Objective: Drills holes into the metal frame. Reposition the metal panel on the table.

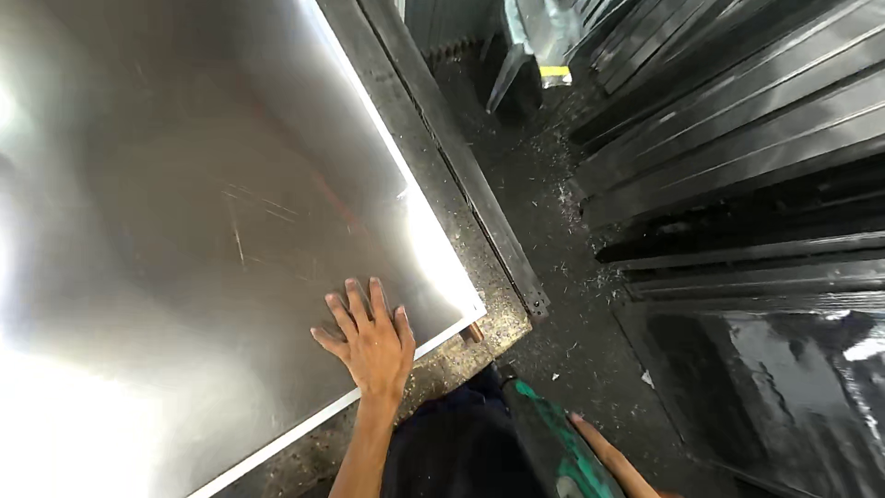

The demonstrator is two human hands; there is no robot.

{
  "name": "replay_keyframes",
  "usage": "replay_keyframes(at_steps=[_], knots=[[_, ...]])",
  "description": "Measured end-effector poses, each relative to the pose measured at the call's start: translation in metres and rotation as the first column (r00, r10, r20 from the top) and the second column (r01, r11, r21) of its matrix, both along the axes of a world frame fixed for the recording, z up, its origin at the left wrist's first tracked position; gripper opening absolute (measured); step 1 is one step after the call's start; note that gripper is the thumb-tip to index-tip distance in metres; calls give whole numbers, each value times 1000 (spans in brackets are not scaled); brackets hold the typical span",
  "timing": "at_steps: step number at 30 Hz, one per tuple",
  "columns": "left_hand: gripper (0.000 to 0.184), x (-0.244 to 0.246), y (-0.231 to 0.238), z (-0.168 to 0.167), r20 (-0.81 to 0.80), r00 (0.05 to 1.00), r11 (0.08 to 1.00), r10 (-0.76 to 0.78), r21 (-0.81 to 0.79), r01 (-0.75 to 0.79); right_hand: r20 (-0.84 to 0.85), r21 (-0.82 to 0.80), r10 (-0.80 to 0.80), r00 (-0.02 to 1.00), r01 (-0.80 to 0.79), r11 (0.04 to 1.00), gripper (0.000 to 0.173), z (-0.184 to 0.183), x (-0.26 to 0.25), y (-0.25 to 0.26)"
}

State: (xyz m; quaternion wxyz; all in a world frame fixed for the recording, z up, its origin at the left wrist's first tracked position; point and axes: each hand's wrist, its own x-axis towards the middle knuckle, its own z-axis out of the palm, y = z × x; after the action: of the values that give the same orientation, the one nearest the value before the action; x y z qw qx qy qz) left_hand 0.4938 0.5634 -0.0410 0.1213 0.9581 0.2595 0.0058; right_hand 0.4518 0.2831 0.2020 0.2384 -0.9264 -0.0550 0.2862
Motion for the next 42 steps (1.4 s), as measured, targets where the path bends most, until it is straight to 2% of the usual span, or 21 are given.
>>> replay_keyframes(at_steps=[6,11,28,38,42], knots=[[66,5,-2,-6,-78,996,999,33,35,-31,-88,-68,161,983,-167,984,81,-10,69,17],[67,6,-2,-5,-106,994,999,35,10,-34,-158,-49,248,956,-259,965,81,-11,97,26],[69,7,-2,-4,-132,990,999,42,-11,-44,-196,-98,314,929,-338,936,80,-10,107,43],[69,8,-4,-1,-183,982,998,45,-41,-53,-179,-248,535,826,-564,788,88,-6,111,66],[67,11,-2,-4,-159,985,998,64,-2,-65,-203,-242,536,819,-572,783,84,-5,117,69]])
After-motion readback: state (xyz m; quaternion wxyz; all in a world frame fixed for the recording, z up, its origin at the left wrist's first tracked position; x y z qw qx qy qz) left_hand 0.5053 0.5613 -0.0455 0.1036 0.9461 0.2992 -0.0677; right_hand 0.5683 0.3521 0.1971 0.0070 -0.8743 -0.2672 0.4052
